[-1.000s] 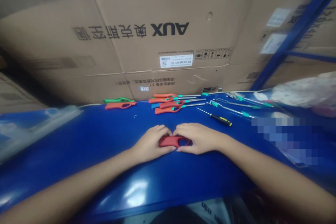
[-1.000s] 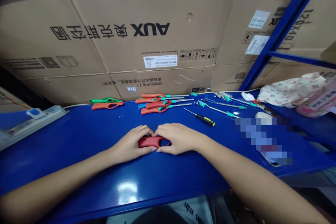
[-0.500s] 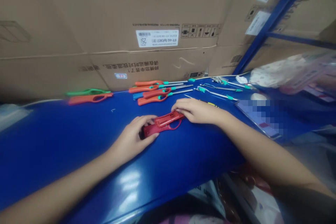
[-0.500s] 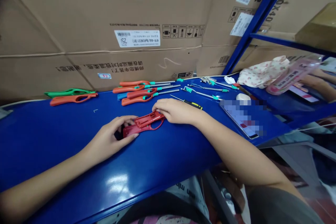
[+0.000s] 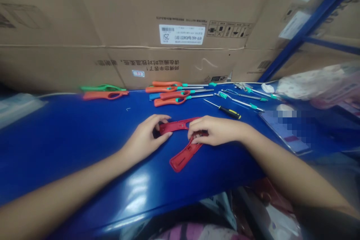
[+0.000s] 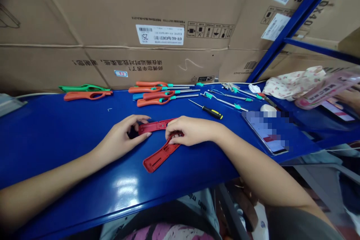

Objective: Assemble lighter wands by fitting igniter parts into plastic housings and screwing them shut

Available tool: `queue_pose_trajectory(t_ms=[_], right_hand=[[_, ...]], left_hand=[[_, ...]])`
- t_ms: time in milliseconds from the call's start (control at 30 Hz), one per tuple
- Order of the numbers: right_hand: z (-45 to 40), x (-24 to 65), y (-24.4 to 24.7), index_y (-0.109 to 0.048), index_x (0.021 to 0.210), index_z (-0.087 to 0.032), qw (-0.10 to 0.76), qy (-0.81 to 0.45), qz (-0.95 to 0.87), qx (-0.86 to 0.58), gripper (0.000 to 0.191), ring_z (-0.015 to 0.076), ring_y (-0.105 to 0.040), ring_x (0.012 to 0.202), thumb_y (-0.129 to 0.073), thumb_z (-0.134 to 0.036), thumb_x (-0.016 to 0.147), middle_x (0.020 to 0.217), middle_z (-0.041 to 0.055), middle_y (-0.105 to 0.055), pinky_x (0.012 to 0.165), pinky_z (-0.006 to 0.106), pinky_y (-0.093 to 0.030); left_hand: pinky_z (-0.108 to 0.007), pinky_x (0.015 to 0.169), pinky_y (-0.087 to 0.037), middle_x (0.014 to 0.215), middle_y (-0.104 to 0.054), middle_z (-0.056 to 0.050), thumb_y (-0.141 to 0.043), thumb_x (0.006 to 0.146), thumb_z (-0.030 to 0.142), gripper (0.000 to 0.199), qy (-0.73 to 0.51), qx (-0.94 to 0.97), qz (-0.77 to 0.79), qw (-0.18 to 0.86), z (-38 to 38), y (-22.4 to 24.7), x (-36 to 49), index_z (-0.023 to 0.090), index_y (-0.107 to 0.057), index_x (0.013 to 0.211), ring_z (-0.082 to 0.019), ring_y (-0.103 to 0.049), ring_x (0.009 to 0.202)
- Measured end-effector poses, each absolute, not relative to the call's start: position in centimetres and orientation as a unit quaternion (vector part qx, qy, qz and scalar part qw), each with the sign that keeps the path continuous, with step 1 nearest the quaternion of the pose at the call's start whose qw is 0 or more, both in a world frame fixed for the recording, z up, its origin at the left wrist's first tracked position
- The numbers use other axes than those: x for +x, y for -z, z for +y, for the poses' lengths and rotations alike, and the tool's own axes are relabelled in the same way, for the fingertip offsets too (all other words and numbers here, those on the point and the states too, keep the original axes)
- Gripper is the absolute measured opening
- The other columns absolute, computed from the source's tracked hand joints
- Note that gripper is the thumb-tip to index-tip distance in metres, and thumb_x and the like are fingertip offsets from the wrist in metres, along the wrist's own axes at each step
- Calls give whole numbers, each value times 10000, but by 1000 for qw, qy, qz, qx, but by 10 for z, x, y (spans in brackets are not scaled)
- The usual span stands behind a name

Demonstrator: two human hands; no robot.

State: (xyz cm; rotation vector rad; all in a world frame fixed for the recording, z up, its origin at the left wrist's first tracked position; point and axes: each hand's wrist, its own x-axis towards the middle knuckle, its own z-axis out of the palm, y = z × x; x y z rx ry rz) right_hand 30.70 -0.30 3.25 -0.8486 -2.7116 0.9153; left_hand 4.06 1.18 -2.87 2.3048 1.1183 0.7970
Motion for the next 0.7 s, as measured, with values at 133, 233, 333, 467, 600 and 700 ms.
queue_pose_trajectory(t_ms=[133, 233, 333, 467, 600, 700], right_hand=[[-2, 303, -23, -697, 964, -183, 99, -211, -920, -317, 132, 154, -619, 853, -619, -289, 957, 984, 46, -666, 763, 273, -480], [-1, 305, -22, -689, 1029, -206, 109, -127, -923, -346, 199, 172, -632, 917, -616, -378, 961, 1064, 50, -663, 765, 277, -473], [3, 310, -23, -678, 1052, -219, 135, -76, -912, -380, 226, 184, -634, 966, -559, -401, 988, 1068, 51, -673, 775, 276, -466], [19, 328, -25, -672, 1044, -212, 173, 4, -846, -504, 219, 214, -624, 1000, -504, -342, 990, 1081, 67, -672, 833, 310, -469], [41, 363, -26, -613, 1205, -175, 87, 41, -705, -703, 294, 299, -545, 1192, -493, -278, 957, 1259, 151, -593, 952, 376, -458], [50, 387, -26, -562, 1280, -103, 3, 28, -600, -799, 397, 377, -506, 1251, -551, -245, 910, 1327, 249, -531, 965, 447, -452]], left_hand=[[-369, 861, -536, 1116, -670, -56, -621, 915, 331, 290, -317, 842, 395, 186, 7, 23, 42, 226, -629, 1185, -216, -632, 953], [-428, 990, -493, 1146, -681, -64, -609, 937, 343, 242, -330, 860, 358, 151, 1, 15, 44, 235, -663, 1146, -253, -603, 1102], [-443, 1054, -479, 1217, -685, -65, -604, 944, 354, 292, -290, 895, 296, 168, -4, 12, 44, 265, -663, 1216, -258, -597, 1182], [-503, 1114, -448, 1388, -633, -66, -608, 932, 417, 446, -216, 926, 266, 156, -5, 15, 43, 304, -609, 1363, -288, -567, 1299], [-533, 1130, -436, 1417, -616, -44, -608, 906, 496, 480, -177, 936, 282, 109, -5, 19, 40, 284, -649, 1334, -319, -544, 1344], [-530, 1133, -434, 1423, -609, -53, -583, 910, 455, 487, -172, 936, 295, 86, -5, 19, 39, 259, -636, 1353, -322, -538, 1351]])
